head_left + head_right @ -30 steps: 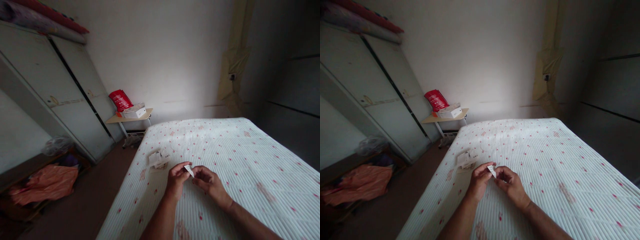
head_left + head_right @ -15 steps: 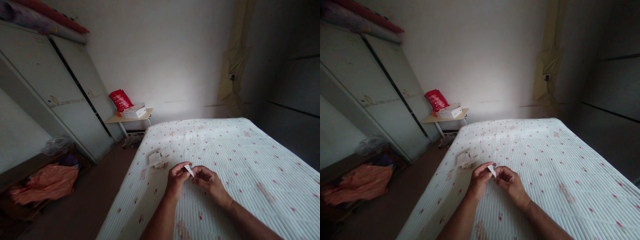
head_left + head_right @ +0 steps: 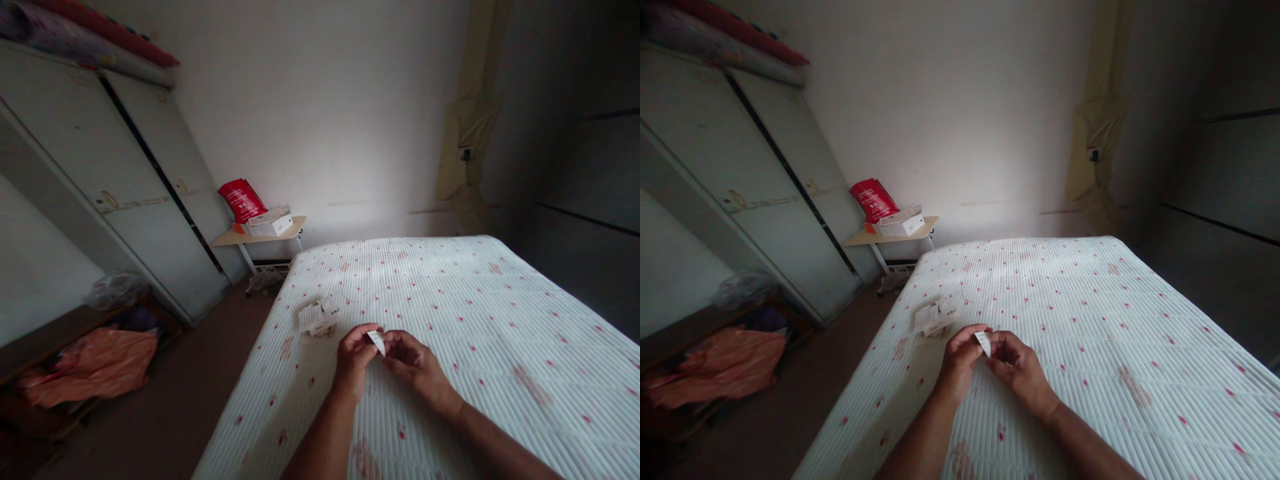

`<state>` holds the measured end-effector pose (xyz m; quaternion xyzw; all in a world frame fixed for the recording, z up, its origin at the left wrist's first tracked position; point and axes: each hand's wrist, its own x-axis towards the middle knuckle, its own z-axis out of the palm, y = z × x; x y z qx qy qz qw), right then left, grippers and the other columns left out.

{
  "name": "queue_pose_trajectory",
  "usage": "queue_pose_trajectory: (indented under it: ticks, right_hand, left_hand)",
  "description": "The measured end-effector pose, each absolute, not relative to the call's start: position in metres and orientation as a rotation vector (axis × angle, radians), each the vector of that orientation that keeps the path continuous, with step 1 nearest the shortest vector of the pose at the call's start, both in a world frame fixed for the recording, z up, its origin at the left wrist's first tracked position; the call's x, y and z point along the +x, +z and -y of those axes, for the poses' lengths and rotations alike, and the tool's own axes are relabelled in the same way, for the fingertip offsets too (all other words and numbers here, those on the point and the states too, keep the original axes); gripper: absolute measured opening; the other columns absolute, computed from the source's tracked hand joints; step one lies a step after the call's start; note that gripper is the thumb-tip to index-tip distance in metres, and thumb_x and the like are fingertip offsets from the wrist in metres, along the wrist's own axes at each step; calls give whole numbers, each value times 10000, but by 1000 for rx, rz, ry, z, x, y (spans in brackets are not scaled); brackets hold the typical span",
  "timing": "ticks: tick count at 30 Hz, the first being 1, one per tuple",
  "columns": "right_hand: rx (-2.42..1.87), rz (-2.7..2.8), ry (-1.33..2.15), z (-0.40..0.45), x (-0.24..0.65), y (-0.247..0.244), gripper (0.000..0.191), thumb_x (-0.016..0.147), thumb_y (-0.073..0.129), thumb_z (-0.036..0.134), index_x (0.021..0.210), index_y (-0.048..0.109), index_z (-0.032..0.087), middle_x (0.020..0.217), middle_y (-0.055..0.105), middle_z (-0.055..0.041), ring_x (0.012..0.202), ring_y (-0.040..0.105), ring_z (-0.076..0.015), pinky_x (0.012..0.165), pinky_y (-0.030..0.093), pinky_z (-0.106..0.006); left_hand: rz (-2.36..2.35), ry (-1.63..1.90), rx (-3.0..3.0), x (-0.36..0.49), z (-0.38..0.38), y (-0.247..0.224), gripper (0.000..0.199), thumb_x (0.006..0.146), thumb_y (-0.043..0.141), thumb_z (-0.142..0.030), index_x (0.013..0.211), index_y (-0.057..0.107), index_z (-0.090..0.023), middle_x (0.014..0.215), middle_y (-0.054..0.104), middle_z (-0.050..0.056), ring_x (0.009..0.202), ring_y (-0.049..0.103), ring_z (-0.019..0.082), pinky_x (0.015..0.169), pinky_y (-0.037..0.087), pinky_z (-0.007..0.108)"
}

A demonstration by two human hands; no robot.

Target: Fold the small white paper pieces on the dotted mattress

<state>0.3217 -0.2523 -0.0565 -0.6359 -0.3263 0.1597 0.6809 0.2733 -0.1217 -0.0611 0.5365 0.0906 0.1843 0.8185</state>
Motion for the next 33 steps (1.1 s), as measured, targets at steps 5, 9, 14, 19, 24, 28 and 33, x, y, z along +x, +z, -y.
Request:
queue_pose_trajectory:
  ticks: [5, 9, 14, 19, 24, 28, 33]
  right_hand:
    - [-1631, 821, 207, 252, 319, -58, 294, 765, 539, 213, 1056, 507, 191, 773, 549, 2, 703, 538, -132, 672, 450, -264]
    - [-1738, 847, 128, 251, 319, -58, 308, 762, 524, 211, 1068, 502, 187, 766, 558, 1, 672, 536, -129, 633, 452, -251]
    - [-1793, 878, 59, 250, 318, -61, 289, 784, 471, 211, 1070, 496, 179, 769, 585, -8, 668, 558, -135, 623, 458, -252]
    - [-1803, 872, 50, 250, 318, -64, 279, 801, 430, 209, 1077, 464, 178, 762, 609, -14, 679, 582, -145, 616, 461, -254]
    - [-1804, 878, 70, 250, 318, -61, 281, 812, 412, 219, 1090, 438, 191, 742, 624, -7, 651, 601, -143, 600, 467, -248]
    - [-1799, 871, 78, 250, 318, -63, 294, 821, 428, 232, 1113, 431, 198, 753, 637, -4, 654, 615, -143, 595, 471, -241]
    - [-1811, 884, 39, 250, 319, -66, 301, 840, 427, 259, 1134, 417, 196, 776, 660, -11, 663, 637, -144, 601, 485, -233]
  left_hand:
    - [-203, 404, 1171, 273, 123, -61, 328, 638, 595, -152, 961, 649, -125, 895, 686, 72, 835, 611, 194, 786, 442, 292]
    - [-228, 398, 1216, 273, 126, -57, 308, 644, 572, -142, 942, 648, -126, 866, 687, 59, 810, 604, 178, 763, 439, 267]
    - [-240, 444, 1317, 272, 129, -56, 304, 651, 540, -132, 935, 648, -132, 849, 681, 53, 803, 599, 179, 758, 442, 266]
    - [-229, 507, 1490, 272, 128, -62, 363, 644, 485, -75, 967, 636, -144, 844, 668, 41, 777, 591, 163, 732, 450, 254]
    - [-188, 599, 1678, 272, 129, -63, 373, 658, 466, -47, 974, 628, -161, 900, 659, 45, 824, 593, 165, 778, 463, 276]
    - [-130, 697, 1806, 272, 130, -61, 427, 633, 467, -9, 992, 620, -183, 933, 643, 39, 821, 586, 152, 769, 474, 269]
    - [-74, 781, 1908, 271, 131, -60, 482, 623, 446, 22, 1023, 604, -197, 957, 633, 41, 811, 584, 145, 724, 486, 262]
